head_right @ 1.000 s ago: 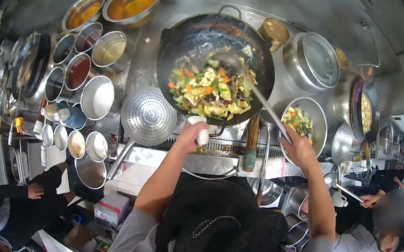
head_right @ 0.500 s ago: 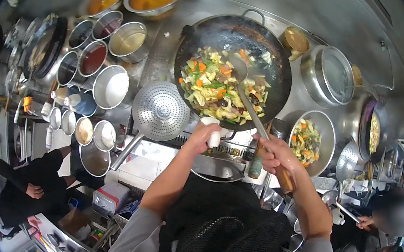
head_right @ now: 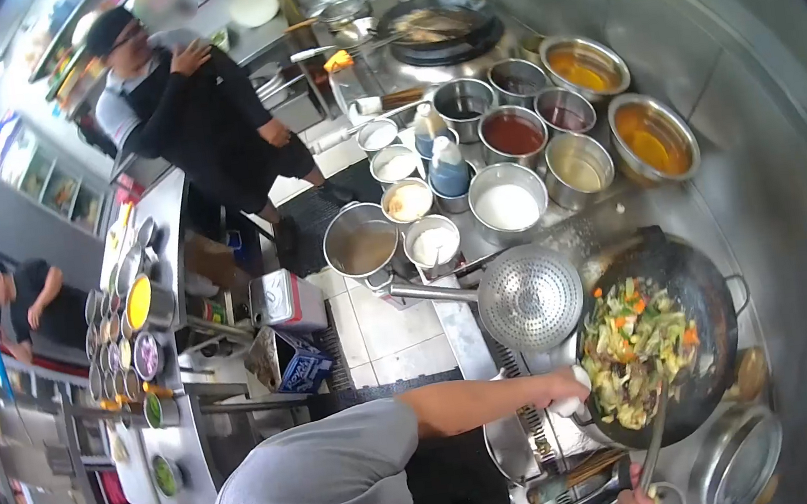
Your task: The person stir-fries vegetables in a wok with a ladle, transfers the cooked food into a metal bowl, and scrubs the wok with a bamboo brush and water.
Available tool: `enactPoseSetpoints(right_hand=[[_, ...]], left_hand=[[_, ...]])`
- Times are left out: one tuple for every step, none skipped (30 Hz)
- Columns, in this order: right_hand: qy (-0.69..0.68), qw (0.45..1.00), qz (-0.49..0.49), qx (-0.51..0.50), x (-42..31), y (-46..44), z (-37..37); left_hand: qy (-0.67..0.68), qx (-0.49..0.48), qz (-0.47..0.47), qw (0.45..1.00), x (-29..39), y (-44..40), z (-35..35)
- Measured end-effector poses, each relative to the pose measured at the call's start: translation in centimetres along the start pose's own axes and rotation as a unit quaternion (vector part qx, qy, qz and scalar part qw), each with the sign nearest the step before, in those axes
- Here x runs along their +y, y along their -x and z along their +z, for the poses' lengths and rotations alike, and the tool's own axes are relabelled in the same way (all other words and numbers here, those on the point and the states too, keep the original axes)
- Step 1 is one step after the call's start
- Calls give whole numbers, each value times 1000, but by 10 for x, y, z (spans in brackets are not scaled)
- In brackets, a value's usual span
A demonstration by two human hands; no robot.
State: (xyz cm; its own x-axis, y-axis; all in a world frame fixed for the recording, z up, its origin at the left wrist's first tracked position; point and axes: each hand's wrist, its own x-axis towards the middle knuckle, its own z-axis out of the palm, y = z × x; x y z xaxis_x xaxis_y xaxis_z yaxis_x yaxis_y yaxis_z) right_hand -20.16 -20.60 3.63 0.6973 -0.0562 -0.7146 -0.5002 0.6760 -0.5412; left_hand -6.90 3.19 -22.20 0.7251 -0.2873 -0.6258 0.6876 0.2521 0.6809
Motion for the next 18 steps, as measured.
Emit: enactPoseSetpoints(right_hand=[[8, 1000, -5, -8, -6, 1, 0], [20, 994, 72, -80, -13, 0, 1], [30, 977, 150, -151, -16, 3, 7], [37, 976, 148, -154, -9, 8, 10], [153, 983, 17, -98, 3, 16, 12], [261, 958, -114, -38, 13, 18, 13], [-2, 988, 52, -144, 4, 10, 1], [-3, 989, 48, -141, 4, 5, -12], [106, 990, -32, -83, 10, 11, -2], [214, 971, -110, -21, 15, 15, 1], [-45, 968, 51, -241, 5, -29, -58], [-55, 971, 43, -230, 9, -21, -51], [-156, 961, 110, -198, 10, -21, -40], [-268, 936, 160, -161, 13, -11, -24], [-257, 947, 109, -159, 22, 4, -15], [-255, 949, 103, -153, 26, 11, -17], [-253, 951, 96, -147, 30, 17, -18], [-251, 953, 89, -142, 32, 23, -21]], left_hand=[[6, 0, 11, 1000, -1, -2, 4], [10, 5, 2, 1000, -4, -6, 6], [12, 11, -7, 1000, -5, -8, 4], [16, 10, -1, 1000, -8, -9, 2], [0, 39, 7, 999, -11, -11, 5], [-19, 66, 15, 998, -12, -13, 9], [-30, 86, 7, 996, -9, -8, 12], [-32, 81, 6, 996, -8, -6, 13], [-37, 80, 11, 996, -5, -1, 14], [-43, 80, 15, 996, -4, 1, 14], [-68, 59, 13, 996, 8, 16, 10], [-53, 42, 23, 997, 2, 11, 8], [-43, 18, 31, 998, -4, 3, 4], [-136, 28, 56, 989, -14, -10, -2], [-176, 0, 114, 978, -37, -44, -10], [-96, -55, 47, 993, -68, -79, -23], [-15, -99, -30, 995, -48, -54, -23], [54, -129, -111, 984, -22, -22, -20]])
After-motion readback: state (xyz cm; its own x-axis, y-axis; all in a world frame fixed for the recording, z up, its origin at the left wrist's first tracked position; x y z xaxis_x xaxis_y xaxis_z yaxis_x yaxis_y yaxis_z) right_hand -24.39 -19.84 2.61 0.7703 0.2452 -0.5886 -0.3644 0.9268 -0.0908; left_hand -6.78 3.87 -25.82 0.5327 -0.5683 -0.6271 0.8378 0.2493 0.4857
